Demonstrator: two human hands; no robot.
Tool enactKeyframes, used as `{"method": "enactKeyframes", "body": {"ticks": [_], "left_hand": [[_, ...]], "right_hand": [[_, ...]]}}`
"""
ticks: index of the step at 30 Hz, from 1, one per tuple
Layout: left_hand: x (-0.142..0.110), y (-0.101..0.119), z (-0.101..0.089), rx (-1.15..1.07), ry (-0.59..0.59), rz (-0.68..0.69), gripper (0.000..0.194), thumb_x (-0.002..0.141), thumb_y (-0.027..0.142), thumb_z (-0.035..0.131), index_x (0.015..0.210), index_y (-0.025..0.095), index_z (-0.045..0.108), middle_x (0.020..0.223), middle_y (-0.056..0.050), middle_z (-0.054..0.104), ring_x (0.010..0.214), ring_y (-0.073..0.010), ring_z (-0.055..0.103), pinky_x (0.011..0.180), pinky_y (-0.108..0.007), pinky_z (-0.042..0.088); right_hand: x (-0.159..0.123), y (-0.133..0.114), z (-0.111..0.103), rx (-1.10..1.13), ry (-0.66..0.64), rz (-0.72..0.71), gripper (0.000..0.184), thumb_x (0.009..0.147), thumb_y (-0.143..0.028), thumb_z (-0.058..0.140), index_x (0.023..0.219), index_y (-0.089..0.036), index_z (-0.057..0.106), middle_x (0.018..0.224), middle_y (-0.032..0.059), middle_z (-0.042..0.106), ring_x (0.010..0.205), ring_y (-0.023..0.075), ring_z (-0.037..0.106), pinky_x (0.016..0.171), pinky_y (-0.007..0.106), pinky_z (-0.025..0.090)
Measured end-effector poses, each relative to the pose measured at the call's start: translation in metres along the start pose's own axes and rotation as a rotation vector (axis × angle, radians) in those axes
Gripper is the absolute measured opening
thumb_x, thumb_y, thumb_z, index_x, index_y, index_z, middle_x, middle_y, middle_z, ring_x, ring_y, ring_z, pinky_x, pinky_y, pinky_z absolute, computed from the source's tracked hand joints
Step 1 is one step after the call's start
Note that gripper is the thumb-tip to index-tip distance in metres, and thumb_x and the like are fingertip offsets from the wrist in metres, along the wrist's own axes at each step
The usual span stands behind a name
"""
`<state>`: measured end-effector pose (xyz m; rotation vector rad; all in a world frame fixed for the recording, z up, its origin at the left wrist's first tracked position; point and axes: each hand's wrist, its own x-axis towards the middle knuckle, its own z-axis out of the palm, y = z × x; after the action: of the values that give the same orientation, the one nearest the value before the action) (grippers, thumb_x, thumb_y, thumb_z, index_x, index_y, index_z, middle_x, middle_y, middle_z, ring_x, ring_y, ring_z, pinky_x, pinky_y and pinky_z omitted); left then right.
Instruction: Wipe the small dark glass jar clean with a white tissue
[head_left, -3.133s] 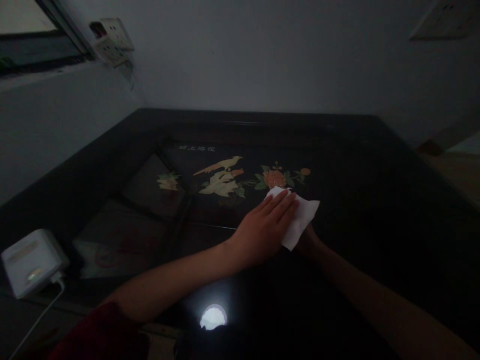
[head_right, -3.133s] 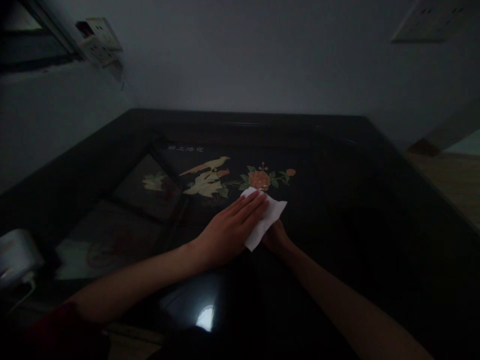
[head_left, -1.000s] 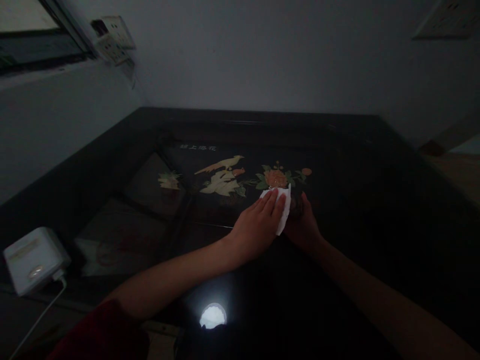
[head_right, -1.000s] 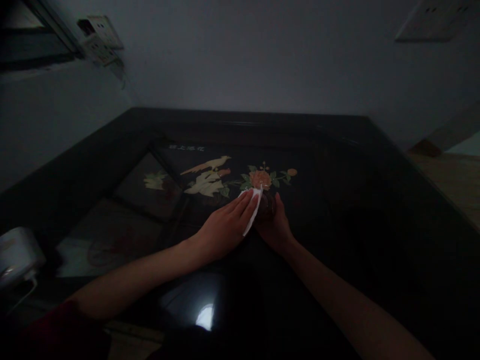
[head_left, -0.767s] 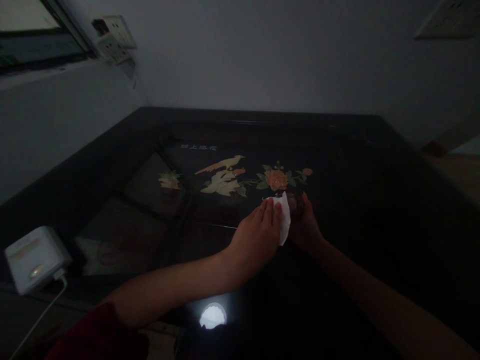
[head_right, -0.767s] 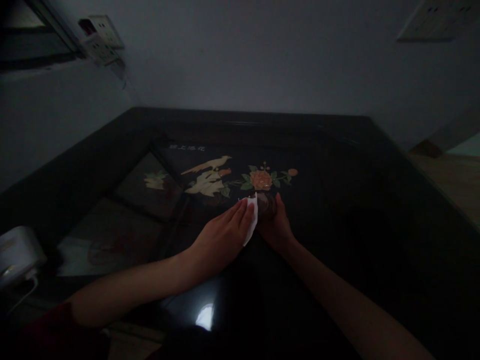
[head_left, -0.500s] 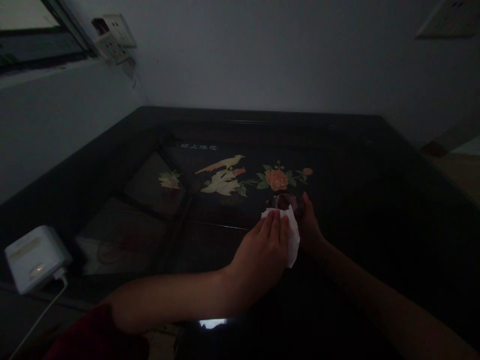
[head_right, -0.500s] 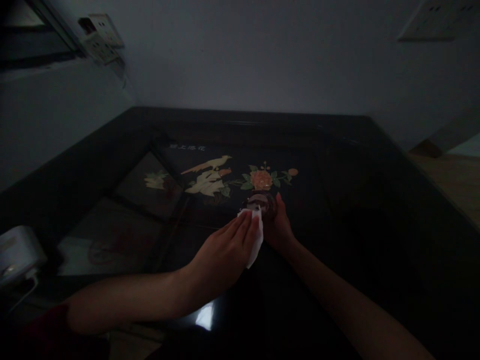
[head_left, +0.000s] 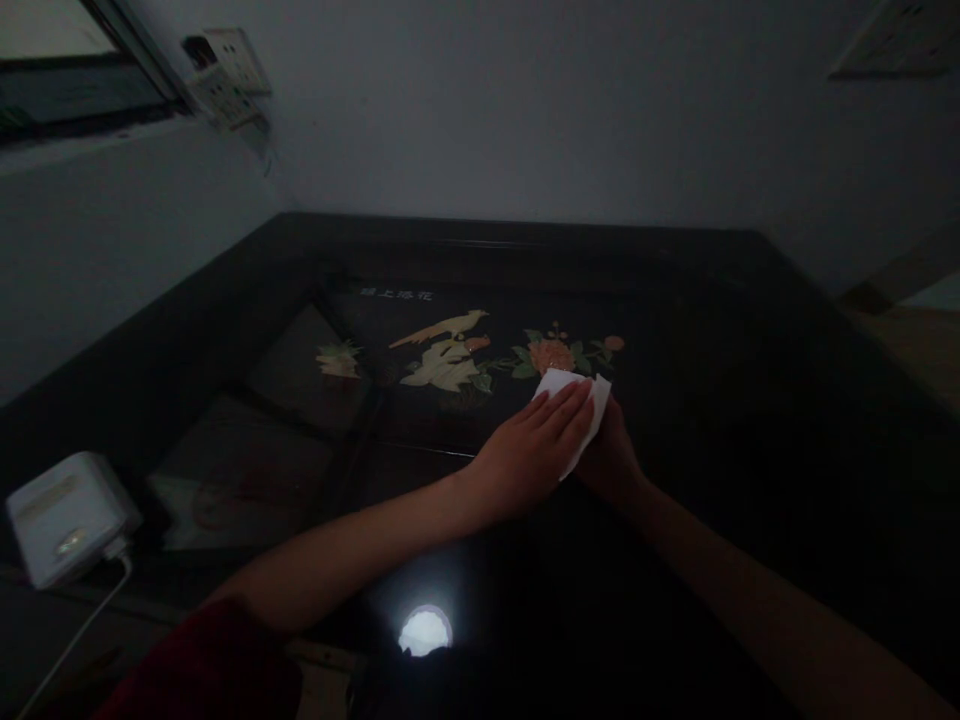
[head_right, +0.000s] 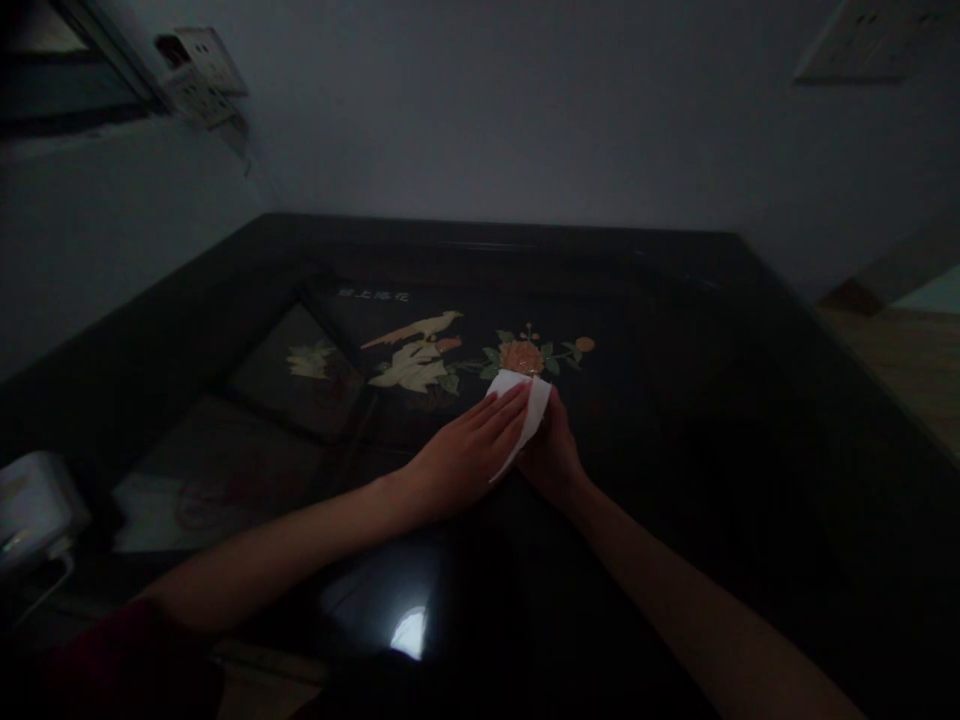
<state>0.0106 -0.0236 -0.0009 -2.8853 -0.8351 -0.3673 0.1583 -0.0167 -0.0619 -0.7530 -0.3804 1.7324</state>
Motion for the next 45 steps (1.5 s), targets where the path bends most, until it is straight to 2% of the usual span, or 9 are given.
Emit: {"method": "enactKeyframes", "body": {"ticks": [5,13,20,25,28,32,36,40,45], "left_hand": [[0.001,-0.006,-0.001,0.060,-0.039,-0.068,0.044,0.096,0.017,0.036,0.137,0.000,0.034,0.148,-0.021,0.032,0.140,-0.0240,0.025,0.114,-0.037,0.027],[-0.006,0.005,-0.017,0.154,-0.114,-0.186,0.044,0.092,0.013,0.041,0.133,-0.004,0.039,0.136,-0.026,0.047,0.128,-0.0254,0.046,0.109,-0.038,0.037],[-0.012,0.022,-0.029,0.195,-0.193,-0.143,0.043,0.090,0.008,0.036,0.130,-0.008,0.044,0.130,-0.028,0.052,0.122,-0.0284,0.052,0.105,-0.040,0.041],[-0.016,0.033,-0.029,0.158,-0.181,-0.108,0.045,0.091,0.010,0.033,0.131,-0.007,0.043,0.131,-0.026,0.052,0.123,-0.0289,0.051,0.107,-0.040,0.040],[-0.015,0.036,-0.029,0.125,-0.142,-0.090,0.046,0.093,0.012,0.030,0.135,-0.006,0.038,0.136,-0.025,0.047,0.129,-0.0291,0.044,0.109,-0.040,0.037],[-0.009,0.026,-0.020,0.072,-0.088,-0.072,0.047,0.095,0.013,0.029,0.139,-0.003,0.032,0.145,-0.022,0.037,0.137,-0.0270,0.032,0.112,-0.038,0.031],[-0.003,0.009,-0.004,0.028,-0.031,-0.046,0.046,0.096,0.015,0.032,0.140,0.001,0.031,0.150,-0.019,0.028,0.141,-0.0250,0.020,0.114,-0.039,0.029],[0.000,0.000,0.001,0.040,-0.016,-0.072,0.046,0.095,0.020,0.041,0.135,-0.001,0.037,0.148,-0.022,0.032,0.140,-0.0272,0.024,0.113,-0.039,0.030],[-0.003,0.004,-0.008,0.125,-0.057,-0.145,0.045,0.095,0.017,0.038,0.135,-0.003,0.036,0.142,-0.025,0.041,0.135,-0.0273,0.036,0.111,-0.039,0.033]], "right_hand": [[-0.002,-0.004,0.014,0.009,0.008,-0.004,0.035,0.083,-0.054,0.051,0.097,-0.028,0.069,0.104,-0.0012,0.073,0.116,0.0217,0.059,0.100,0.037,0.045],[-0.001,-0.005,0.013,-0.016,-0.026,0.075,0.045,0.084,-0.059,0.046,0.093,-0.022,0.070,0.100,0.0042,0.074,0.113,0.0237,0.060,0.099,0.039,0.044],[-0.001,-0.008,0.015,-0.036,0.001,0.085,0.045,0.081,-0.060,0.047,0.090,-0.022,0.070,0.092,0.0052,0.075,0.112,0.0250,0.061,0.099,0.040,0.044],[0.000,-0.010,0.017,-0.059,-0.004,0.037,0.042,0.079,-0.058,0.051,0.089,-0.022,0.069,0.091,0.0055,0.075,0.112,0.0252,0.061,0.100,0.039,0.044],[-0.002,-0.012,0.017,-0.078,-0.023,0.047,0.038,0.079,-0.057,0.054,0.090,-0.023,0.069,0.091,0.0047,0.075,0.113,0.0258,0.060,0.101,0.039,0.045],[-0.003,-0.010,0.014,-0.072,0.016,0.051,0.038,0.077,-0.059,0.056,0.087,-0.024,0.069,0.089,0.0049,0.075,0.112,0.0272,0.061,0.101,0.040,0.045],[-0.002,-0.006,0.010,-0.016,0.089,0.002,0.032,0.080,-0.054,0.055,0.086,-0.026,0.069,0.090,0.0017,0.075,0.110,0.0243,0.062,0.101,0.039,0.045],[-0.002,-0.004,0.012,-0.021,0.033,0.008,0.035,0.083,-0.055,0.052,0.095,-0.027,0.070,0.099,0.0010,0.074,0.113,0.0236,0.061,0.100,0.039,0.046],[-0.003,-0.006,0.015,-0.018,-0.005,0.061,0.045,0.085,-0.057,0.043,0.098,-0.023,0.070,0.102,0.0045,0.074,0.116,0.0238,0.059,0.101,0.039,0.044]]}}
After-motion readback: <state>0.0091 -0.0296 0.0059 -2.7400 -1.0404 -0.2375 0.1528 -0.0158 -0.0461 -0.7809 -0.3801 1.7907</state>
